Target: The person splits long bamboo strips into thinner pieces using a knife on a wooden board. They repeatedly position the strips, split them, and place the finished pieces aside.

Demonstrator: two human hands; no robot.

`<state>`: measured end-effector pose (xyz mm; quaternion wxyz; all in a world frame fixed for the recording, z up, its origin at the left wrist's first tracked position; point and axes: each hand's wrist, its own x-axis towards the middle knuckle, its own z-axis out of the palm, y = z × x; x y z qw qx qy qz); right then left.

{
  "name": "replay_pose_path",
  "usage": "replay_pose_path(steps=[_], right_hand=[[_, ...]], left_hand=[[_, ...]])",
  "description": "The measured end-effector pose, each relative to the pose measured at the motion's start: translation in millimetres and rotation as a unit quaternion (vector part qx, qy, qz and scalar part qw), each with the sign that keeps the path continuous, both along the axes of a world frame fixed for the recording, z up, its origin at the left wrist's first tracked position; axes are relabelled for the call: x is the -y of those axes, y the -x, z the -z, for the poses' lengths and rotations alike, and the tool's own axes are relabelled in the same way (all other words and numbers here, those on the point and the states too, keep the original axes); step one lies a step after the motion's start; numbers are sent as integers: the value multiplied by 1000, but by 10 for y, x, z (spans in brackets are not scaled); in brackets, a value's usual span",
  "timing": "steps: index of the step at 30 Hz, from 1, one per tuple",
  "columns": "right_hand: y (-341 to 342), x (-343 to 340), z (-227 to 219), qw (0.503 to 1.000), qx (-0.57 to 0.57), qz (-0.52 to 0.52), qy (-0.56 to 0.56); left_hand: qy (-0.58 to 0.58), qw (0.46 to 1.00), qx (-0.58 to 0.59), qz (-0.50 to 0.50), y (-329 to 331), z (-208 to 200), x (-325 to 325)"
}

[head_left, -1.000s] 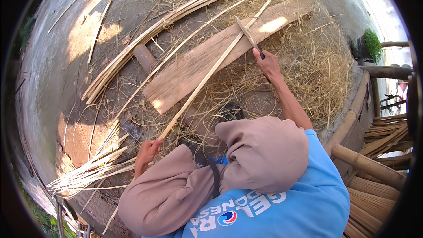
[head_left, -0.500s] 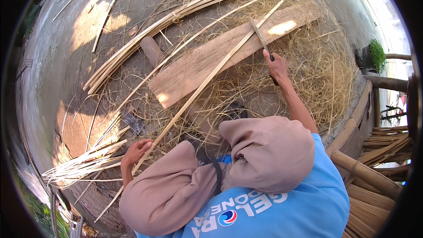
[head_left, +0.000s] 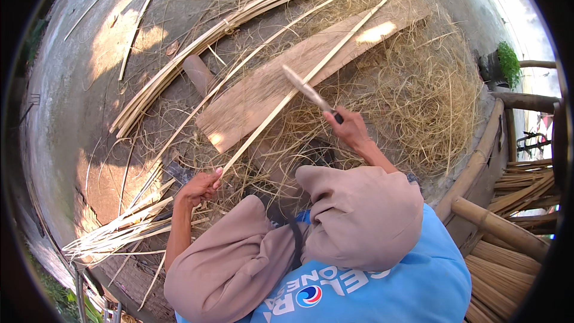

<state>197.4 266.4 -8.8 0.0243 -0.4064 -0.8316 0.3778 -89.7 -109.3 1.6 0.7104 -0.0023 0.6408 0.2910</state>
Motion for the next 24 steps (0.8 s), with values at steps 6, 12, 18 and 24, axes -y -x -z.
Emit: replay_pose_path(steps=[6, 12, 18, 24], right_hand=[[211, -372, -17, 999, 10, -44, -30], [-118, -1486, 149, 992, 27, 101, -74], [132, -983, 143, 992, -35, -78, -95], [-338, -2203, 282, 960, -16, 273, -64]], left_hand=[[19, 999, -26, -17, -62, -78, 195], [57, 998, -8, -3, 95, -231, 1174], [60, 997, -29, -25, 37, -50, 1501], [55, 997, -54, -15, -1, -256, 1831]])
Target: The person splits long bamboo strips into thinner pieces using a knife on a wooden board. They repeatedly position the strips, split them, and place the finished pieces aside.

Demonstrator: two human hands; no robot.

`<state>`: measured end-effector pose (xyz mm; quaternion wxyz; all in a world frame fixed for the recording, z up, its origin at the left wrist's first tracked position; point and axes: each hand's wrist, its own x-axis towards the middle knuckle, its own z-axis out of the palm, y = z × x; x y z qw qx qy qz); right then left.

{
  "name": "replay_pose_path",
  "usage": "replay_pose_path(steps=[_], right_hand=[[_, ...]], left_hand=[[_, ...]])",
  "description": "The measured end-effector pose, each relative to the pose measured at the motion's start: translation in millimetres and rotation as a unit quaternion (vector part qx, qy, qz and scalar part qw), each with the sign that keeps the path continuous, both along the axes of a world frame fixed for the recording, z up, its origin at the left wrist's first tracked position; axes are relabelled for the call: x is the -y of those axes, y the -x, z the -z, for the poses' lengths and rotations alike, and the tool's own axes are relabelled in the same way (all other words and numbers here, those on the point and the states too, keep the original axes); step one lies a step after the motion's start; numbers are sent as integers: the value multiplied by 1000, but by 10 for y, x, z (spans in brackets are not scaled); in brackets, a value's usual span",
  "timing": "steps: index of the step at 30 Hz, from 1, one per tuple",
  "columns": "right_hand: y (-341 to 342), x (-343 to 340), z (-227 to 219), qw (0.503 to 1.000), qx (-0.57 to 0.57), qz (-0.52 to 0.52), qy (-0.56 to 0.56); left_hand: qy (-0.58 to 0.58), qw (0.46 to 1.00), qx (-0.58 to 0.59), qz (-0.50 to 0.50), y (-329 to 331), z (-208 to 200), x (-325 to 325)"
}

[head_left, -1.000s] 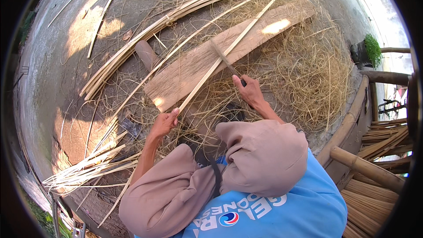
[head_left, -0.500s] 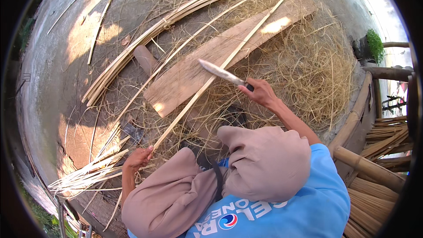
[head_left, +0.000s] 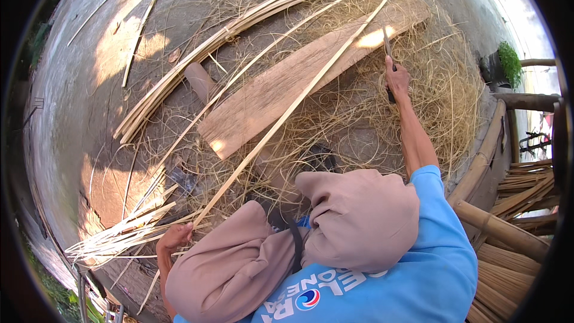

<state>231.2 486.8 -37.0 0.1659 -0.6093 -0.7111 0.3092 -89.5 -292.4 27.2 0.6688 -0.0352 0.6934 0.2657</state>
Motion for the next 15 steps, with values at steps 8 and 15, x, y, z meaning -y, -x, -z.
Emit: replay_pose_path(steps=[8, 15], right_hand=[[618, 1961, -242, 957, 12, -281, 72], [289, 1679, -185, 935, 60, -348, -29]], left_hand=[[-92, 897, -409, 141, -900, 45, -2019], [-117, 895, -412, 124, -782, 167, -1897]])
